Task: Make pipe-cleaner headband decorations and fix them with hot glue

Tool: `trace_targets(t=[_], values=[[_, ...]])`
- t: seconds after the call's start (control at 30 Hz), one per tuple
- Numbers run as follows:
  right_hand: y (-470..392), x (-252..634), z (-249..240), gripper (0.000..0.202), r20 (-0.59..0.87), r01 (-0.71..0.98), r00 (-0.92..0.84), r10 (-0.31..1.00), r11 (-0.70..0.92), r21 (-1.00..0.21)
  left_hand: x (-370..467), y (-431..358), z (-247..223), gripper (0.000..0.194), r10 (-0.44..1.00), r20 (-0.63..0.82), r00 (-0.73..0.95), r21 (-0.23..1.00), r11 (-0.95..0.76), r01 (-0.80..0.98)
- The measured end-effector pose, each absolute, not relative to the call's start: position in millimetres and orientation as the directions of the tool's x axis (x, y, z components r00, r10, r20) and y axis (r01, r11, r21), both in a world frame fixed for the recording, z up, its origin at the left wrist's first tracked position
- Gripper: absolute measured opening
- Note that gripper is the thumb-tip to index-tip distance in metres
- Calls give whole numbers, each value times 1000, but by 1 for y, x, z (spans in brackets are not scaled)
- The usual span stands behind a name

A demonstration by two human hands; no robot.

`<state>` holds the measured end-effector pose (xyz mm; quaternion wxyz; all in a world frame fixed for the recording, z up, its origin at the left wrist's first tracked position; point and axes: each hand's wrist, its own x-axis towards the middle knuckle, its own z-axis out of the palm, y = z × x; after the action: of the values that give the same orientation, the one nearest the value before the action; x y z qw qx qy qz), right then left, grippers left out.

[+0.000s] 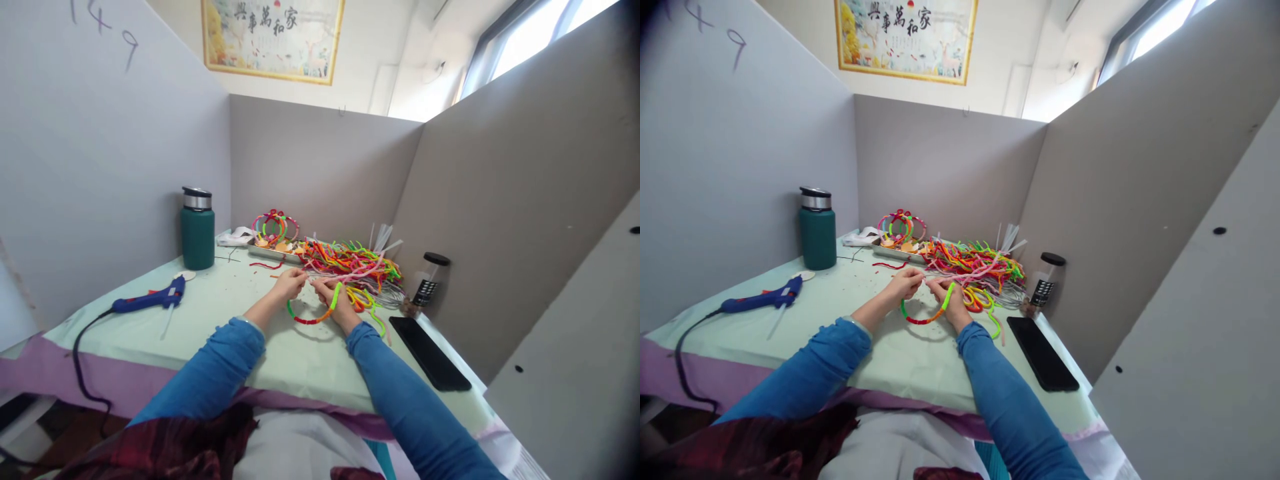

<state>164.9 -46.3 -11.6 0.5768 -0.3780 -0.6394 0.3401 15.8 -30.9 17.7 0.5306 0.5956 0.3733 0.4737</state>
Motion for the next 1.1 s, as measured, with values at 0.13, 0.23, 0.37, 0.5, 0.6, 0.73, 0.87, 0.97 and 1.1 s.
trace_targets(t=[0.13, 0.23, 0.37, 0.5, 0.6, 0.73, 0.87, 0.97, 1.1], values=[[-46, 164, -11, 35, 588, 278, 33, 808, 558, -782, 17, -33, 18, 12, 955, 164, 247, 986, -160, -36], [-48, 165, -11, 30, 672, 376, -2, 740, 624, -686, 17, -31, 16, 12, 958, 136, 252, 991, -133, -29], [-52, 165, -11, 27, 663, 395, -41, 748, 621, -677, 17, -26, 11, 13, 959, 154, 238, 983, -174, 64], [-51, 163, -13, 29, 624, 377, 13, 781, 575, -727, 19, -23, 8, 9, 931, 257, 261, 954, -287, 85], [-50, 160, -15, 28, 591, 327, 48, 806, 546, -772, 21, -24, 8, 10, 920, 280, 274, 947, -311, 76], [-52, 157, -14, 26, 624, 313, 55, 779, 580, -752, 21, -24, 7, 14, 916, 286, 283, 944, -320, 81], [-56, 155, -11, 33, 625, 319, 39, 779, 583, -747, 21, -24, 6, 11, 889, 343, 303, 913, -391, 113], [-59, 151, -7, 42, 599, 284, 96, 795, 555, -782, 21, -24, 4, 12, 877, 367, 309, 900, -419, 122], [-62, 147, -4, 48, 568, 240, 165, 807, 525, -816, 22, -24, 3, 20, 868, 395, 301, 894, -439, 94]])
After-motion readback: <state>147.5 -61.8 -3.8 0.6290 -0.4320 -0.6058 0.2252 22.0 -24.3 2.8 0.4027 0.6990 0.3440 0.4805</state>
